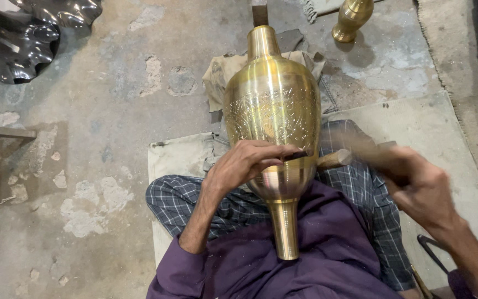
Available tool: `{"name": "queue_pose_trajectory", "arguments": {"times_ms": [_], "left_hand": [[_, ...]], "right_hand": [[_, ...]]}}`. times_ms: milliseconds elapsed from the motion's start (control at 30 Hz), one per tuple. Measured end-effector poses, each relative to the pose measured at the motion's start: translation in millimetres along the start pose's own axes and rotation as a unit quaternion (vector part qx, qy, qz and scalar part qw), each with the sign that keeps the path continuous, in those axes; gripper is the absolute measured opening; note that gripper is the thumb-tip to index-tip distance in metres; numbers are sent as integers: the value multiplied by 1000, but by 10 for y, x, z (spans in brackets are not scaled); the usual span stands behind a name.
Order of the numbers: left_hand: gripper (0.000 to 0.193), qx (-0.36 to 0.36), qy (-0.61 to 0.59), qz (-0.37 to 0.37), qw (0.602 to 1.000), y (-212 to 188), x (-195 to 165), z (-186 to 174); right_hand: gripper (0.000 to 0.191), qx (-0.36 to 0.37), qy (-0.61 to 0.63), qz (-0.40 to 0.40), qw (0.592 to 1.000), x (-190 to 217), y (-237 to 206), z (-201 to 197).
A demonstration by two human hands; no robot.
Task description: The person sits cross-legged on the floor with a large brass vase braced between their feet and engraves a decorative pattern into its surface. They hold a small chisel against the brass with one hand and repeatedly strike it with a wooden mallet held in the other hand, repositioning the chisel across the vase body as they work.
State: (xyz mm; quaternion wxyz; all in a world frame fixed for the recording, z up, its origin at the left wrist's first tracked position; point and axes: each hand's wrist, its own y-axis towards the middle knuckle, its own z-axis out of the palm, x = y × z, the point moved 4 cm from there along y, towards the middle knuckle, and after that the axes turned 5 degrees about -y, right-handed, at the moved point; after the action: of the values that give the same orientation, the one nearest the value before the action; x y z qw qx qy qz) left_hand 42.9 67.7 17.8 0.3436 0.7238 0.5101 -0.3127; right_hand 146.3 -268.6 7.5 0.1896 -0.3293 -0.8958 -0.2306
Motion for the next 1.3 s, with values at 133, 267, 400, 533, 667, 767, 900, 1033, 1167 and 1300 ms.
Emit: {"name": "queue_pose_trajectory", "arguments": {"times_ms": [133,267,400,533,667,767,900,1033,1167,1300], "left_hand": [[50,24,18,-7,1000,21,-78,-21],[50,13,36,0,999,30,-136,-54],[51,17,52,-5,998,15,-87,-17],[51,15,55,-7,998,-79,18,41],[43,-198,-41,-3,979,-255,85,-68],[45,-294,-127,-71,945,-291,159,-47],[58,-336,-198,-125,912,-266,147,13],[64,-347,-218,-121,904,-128,85,36],[65,-321,-159,-121,926,-47,19,25],[57,-329,-155,-116,924,4,-12,24]], "right_hand": [[27,-94,-48,16,994,-33,-56,81],[31,-78,-55,24,995,-65,-167,203],[37,-127,32,55,990,-96,-236,194],[45,-35,-135,58,989,-15,-175,199],[41,-57,-49,128,989,35,-154,98],[44,-70,181,134,972,11,-187,148],[38,29,274,118,954,-130,-223,480],[26,105,258,143,950,-271,-227,799],[38,129,234,328,906,-446,-224,681],[64,22,260,122,958,-258,155,218]]}}
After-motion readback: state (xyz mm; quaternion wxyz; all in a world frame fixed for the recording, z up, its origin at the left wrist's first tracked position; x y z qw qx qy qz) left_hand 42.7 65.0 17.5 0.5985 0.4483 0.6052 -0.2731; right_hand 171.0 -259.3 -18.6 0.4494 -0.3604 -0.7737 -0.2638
